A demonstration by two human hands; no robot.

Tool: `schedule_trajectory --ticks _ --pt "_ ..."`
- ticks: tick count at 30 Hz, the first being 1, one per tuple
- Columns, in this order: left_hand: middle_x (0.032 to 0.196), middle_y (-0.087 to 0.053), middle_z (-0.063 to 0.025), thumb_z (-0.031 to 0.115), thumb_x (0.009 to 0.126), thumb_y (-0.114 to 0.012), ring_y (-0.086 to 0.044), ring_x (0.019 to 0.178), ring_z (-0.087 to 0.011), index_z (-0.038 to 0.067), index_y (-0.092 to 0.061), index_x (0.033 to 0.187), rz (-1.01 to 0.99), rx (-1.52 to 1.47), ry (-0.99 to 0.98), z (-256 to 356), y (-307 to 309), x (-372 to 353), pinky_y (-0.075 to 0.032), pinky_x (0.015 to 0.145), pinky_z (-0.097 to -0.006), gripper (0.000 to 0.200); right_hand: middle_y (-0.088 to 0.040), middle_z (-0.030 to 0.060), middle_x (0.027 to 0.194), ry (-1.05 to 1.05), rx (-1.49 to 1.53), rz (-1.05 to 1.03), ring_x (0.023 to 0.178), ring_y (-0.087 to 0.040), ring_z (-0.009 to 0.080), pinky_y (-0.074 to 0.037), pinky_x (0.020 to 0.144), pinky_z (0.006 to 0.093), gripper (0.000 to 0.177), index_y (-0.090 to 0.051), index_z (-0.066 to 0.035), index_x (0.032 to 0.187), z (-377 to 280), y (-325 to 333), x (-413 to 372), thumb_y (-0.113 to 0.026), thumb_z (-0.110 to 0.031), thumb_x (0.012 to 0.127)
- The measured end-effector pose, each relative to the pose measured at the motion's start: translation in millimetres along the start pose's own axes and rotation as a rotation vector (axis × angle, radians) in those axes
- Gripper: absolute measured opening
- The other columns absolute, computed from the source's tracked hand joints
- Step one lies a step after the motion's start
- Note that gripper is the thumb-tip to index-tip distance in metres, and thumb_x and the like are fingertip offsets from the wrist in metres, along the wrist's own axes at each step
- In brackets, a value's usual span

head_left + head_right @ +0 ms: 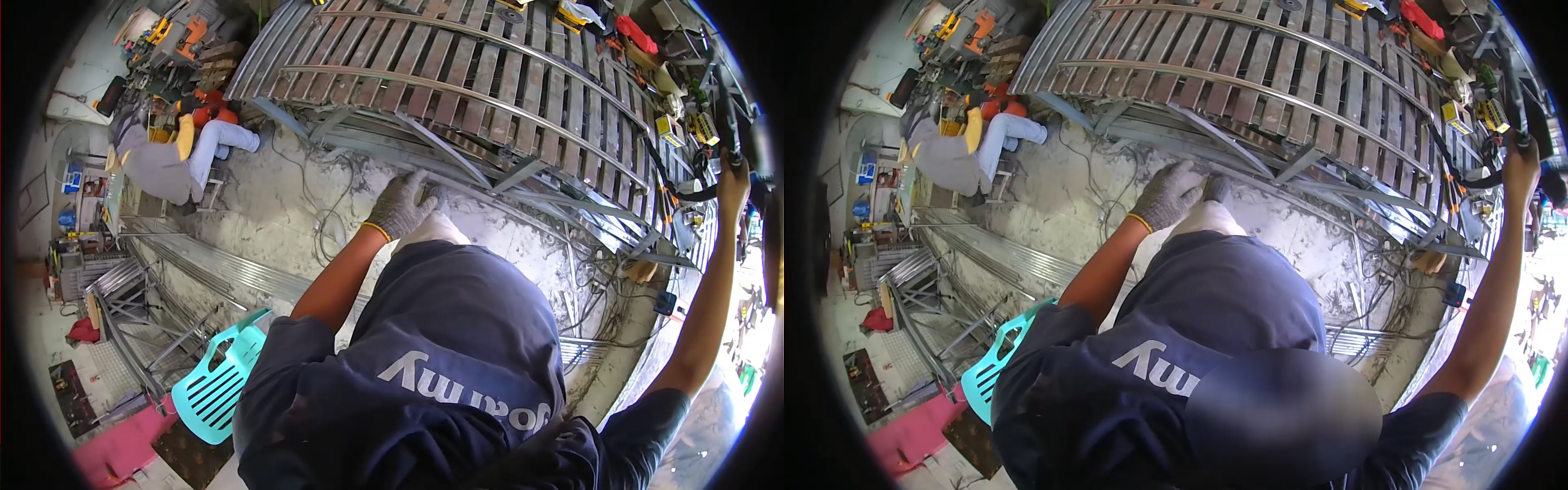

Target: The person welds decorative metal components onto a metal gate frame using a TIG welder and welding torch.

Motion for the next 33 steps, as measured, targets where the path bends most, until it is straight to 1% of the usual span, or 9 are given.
schedule_trajectory --ticks 4,5,10,16,17,18,23,27,33 --pt "0.155 -0.056 -0.0319 0.039 0.095 -0.08 -0.052 0.145 -0.0511 -0.001 -0.047 0.161 0.098 0.152 0.018 -6 32 48 -0.042 0.123 -0.0556 0.084 -0.077 0.0206 0.107 0.186 -0.044 -0.139 0.101 -0.075 0.0384 -0.054 0.092 0.0448 0.03 -0.068 -0.005 0.124 -27 -23 -24 -0.07 -0.03 0.107" --pt "0.17 -0.043 -0.0296 0.04 0.096 -0.079 -0.04 0.156 -0.0518 0.002 -0.036 0.169 0.033 0.19 0.087 -18 33 60 -0.033 0.129 -0.0607 0.093 -0.074 0.0236 0.11 0.256 -0.009 -0.127 0.102 -0.074 0.0419 -0.054 0.09 0.0469 0.025 -0.066 -0.004 0.121 -39 -30 -36 -0.068 -0.025 0.108" --pt "0.181 -0.025 -0.0238 0.047 0.097 -0.077 -0.022 0.167 -0.0496 0.004 -0.023 0.176 -0.023 0.369 0.061 -22 59 129 -0.018 0.134 -0.068 0.105 -0.071 0.0275 0.108 0.235 -0.095 -0.162 0.101 -0.069 0.0499 -0.053 0.087 0.0523 0.017 -0.064 -0.002 0.12 -78 -86 -84 -0.063 -0.013 0.108" --pt "0.181 -0.028 -0.023 0.053 0.101 -0.07 -0.022 0.167 -0.0488 0.0 -0.027 0.174 0.023 0.545 -0.037 -63 62 197 -0.012 0.135 -0.0672 0.1 -0.07 0.0189 0.102 -0.22 -0.029 -0.414 0.087 -0.065 0.0302 -0.052 0.082 0.0445 0.02 -0.066 0.0 0.119 -81 -162 -151 -0.071 -0.009 0.102" --pt "0.181 -0.028 -0.0226 0.053 0.102 -0.069 -0.022 0.167 -0.0486 0.0 -0.028 0.174 0.037 0.562 -0.04 -78 64 204 -0.012 0.135 -0.0676 0.099 -0.069 0.0135 0.093 -0.177 0.018 -0.354 0.082 -0.063 0.0246 -0.051 0.079 0.041 0.02 -0.066 0.001 0.115 -98 -173 -163 -0.074 -0.012 0.101" --pt "0.181 -0.028 -0.0222 0.054 0.103 -0.068 -0.022 0.167 -0.0484 0.0 -0.029 0.174 0.053 0.581 -0.04 -95 66 209 -0.012 0.135 -0.0679 0.097 -0.066 0.0082 0.084 -0.317 0.054 -0.386 0.078 -0.061 0.0213 -0.051 0.076 0.0386 0.021 -0.066 0.0 0.114 -92 -189 -179 -0.076 -0.013 0.1" --pt "0.175 -0.034 -0.0305 0.052 0.109 -0.06 -0.026 0.164 -0.0537 -0.008 -0.033 0.169 0.134 0.685 0.022 -174 95 215 -0.014 0.134 -0.0703 0.088 -0.059 -0.0023 0.073 -0.719 0.236 -0.306 0.062 -0.049 0.0079 -0.04 0.057 0.0305 0.02 -0.063 -0.006 0.097 -81 -261 -247 -0.076 -0.018 0.105" --pt "0.171 -0.037 -0.0323 0.058 0.109 -0.056 -0.028 0.163 -0.056 -0.009 -0.036 0.165 0.166 0.72 0.077 -222 125 214 -0.016 0.133 -0.073 0.089 -0.06 -0.0026 0.075 -0.823 0.31 -0.191 0.064 -0.051 0.0071 -0.039 0.057 0.0265 0.014 -0.064 -0.007 0.1 -80 -282 -260 -0.077 -0.008 0.104" --pt "0.164 -0.038 -0.0391 0.058 0.108 -0.057 -0.031 0.159 -0.0589 -0.013 -0.033 0.163 0.203 0.722 0.089 -275 165 219 -0.02 0.131 -0.0734 0.094 -0.062 -0.0016 0.077 -0.885 0.316 -0.15 0.063 -0.052 0.008 -0.04 0.058 0.0269 0.013 -0.066 -0.008 0.098 -64 -297 -260 -0.076 -0.01 0.106"
Point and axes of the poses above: each hand's wrist, its own x-axis towards the middle knuckle, its own y-axis out of the back of the hand, z = x × y, the point moved 4 cm from there along x, towards the middle knuckle
